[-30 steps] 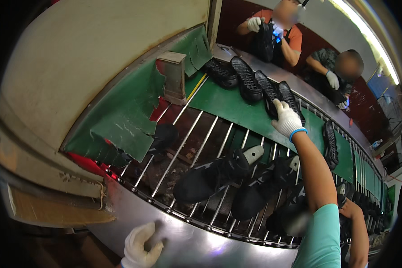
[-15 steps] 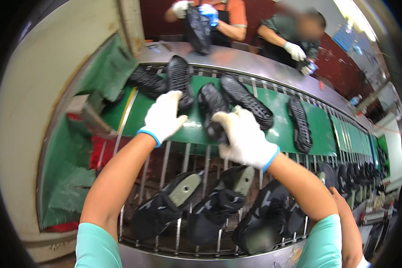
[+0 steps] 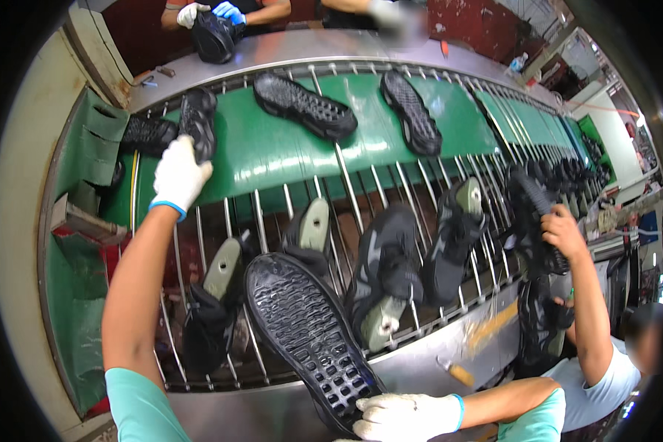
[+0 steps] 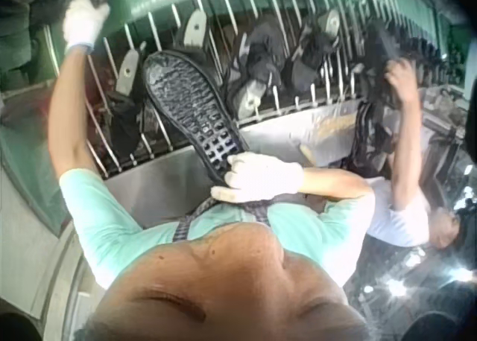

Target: The person picks up shoes from a conveyor belt, wipes the exterior of the shoes, applies a small amount of substance with their finger to the shoe surface, and uses a handheld tool to press or smooth the shoe upper.

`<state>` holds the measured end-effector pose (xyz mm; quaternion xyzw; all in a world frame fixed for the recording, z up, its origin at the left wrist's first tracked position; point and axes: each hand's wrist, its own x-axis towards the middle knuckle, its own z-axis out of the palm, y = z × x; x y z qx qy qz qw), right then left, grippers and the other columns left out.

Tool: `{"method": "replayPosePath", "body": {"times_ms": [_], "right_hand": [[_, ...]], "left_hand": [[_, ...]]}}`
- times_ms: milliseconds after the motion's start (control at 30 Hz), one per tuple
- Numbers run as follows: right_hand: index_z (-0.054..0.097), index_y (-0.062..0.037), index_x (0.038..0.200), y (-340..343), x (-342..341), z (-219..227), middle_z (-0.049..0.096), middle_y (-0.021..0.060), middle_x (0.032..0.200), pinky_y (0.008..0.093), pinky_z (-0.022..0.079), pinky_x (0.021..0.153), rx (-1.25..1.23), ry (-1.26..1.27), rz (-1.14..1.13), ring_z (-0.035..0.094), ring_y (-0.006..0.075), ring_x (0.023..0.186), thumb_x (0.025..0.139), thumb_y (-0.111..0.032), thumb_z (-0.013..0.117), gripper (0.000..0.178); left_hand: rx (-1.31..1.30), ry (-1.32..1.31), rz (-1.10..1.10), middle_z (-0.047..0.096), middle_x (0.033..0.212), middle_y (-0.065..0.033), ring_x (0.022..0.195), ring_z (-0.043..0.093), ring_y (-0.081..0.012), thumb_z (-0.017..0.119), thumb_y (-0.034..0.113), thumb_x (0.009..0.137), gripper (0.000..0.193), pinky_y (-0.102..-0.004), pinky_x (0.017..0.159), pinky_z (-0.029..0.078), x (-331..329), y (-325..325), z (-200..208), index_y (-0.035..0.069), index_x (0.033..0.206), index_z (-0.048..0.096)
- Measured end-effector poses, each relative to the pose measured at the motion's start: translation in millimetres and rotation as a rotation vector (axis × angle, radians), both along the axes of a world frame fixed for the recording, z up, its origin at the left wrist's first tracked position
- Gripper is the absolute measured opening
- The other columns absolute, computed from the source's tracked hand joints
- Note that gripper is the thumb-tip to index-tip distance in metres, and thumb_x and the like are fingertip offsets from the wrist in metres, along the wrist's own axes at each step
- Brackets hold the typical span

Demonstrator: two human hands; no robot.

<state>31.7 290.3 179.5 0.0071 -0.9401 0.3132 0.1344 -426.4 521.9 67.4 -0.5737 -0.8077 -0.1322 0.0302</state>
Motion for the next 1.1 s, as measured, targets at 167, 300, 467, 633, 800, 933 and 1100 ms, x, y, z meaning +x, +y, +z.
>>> {"method": "replayPosePath", "body": {"times_ms": [167,300,467,633,800,933,1100], "right_hand": [[0.064,-0.0120,0.136,-69,15,-29,0.056,0.0040,0.083,0.0388,0.051,0.082,-0.028,-0.096,0.060,0.057,0.0227,0.075,0.095,-0.018,0.055,0.041],[0.062,-0.0109,0.136,-120,17,-57,0.055,0.0053,0.082,0.0417,0.052,0.083,0.091,0.043,0.089,0.057,0.0245,0.072,0.096,-0.019,0.054,0.042],[0.058,-0.0033,0.141,-190,38,-111,0.059,0.0044,0.092,0.0511,0.052,0.108,0.205,0.060,0.062,0.065,0.0235,0.086,0.100,-0.017,0.053,0.044],[0.064,0.0009,0.130,-220,44,-68,0.070,0.0132,0.106,0.0512,0.052,0.106,0.045,-0.022,-0.270,0.070,0.0348,0.099,0.082,-0.023,0.086,0.058],[0.050,0.0014,0.152,-235,49,-137,0.052,0.0279,0.150,0.0513,0.046,0.117,-0.156,0.106,-0.920,0.054,0.0441,0.138,0.088,-0.030,0.082,0.078],[0.040,-0.0040,0.161,-239,17,-149,0.037,0.0315,0.163,0.0509,0.039,0.124,-0.271,0.001,-0.938,0.042,0.0482,0.150,0.089,-0.029,0.073,0.083],[0.048,-0.0062,0.157,-285,3,-147,0.043,0.0331,0.159,0.0533,0.040,0.123,-0.097,-0.041,-0.755,0.045,0.0501,0.147,0.087,-0.020,0.070,0.074]], "left_hand": [[0.316,-0.177,-0.053,0.071,0.126,-0.0272,0.117,0.070,-0.0413,0.086,0.040,0.084,0.072,-0.0467,0.104,0.053,25,-72,44,0.000,0.138,0.061],[0.472,-0.225,-0.092,0.073,0.123,-0.0232,0.115,0.071,-0.0331,0.088,0.034,0.085,0.069,-0.0416,0.102,0.054,61,-162,65,0.000,0.139,0.061],[0.523,-0.232,-0.013,0.075,0.117,-0.0168,0.107,0.073,-0.0257,0.087,0.020,0.084,0.059,-0.0396,0.099,0.056,116,-338,78,0.001,0.135,0.062],[0.546,-0.319,0.018,0.071,0.115,-0.0206,0.101,0.072,-0.0345,0.092,0.010,0.073,0.065,-0.0443,0.093,0.058,167,-557,41,-0.001,0.129,0.061],[0.350,-0.040,-0.003,0.067,0.121,-0.0233,0.113,0.064,-0.0475,0.093,0.018,0.070,0.066,-0.0543,0.111,0.050,206,-692,-10,-0.003,0.126,0.064],[0.307,0.029,-0.041,0.061,0.139,-0.0234,0.129,0.059,-0.0471,0.092,0.021,0.072,0.078,-0.0568,0.120,0.042,229,-706,-3,-0.002,0.138,0.059],[0.648,-0.493,-0.191,0.057,0.145,-0.0273,0.133,0.060,-0.0452,0.087,0.029,0.089,0.069,-0.0502,0.112,0.052,275,-673,-6,-0.006,0.141,0.060]]}}
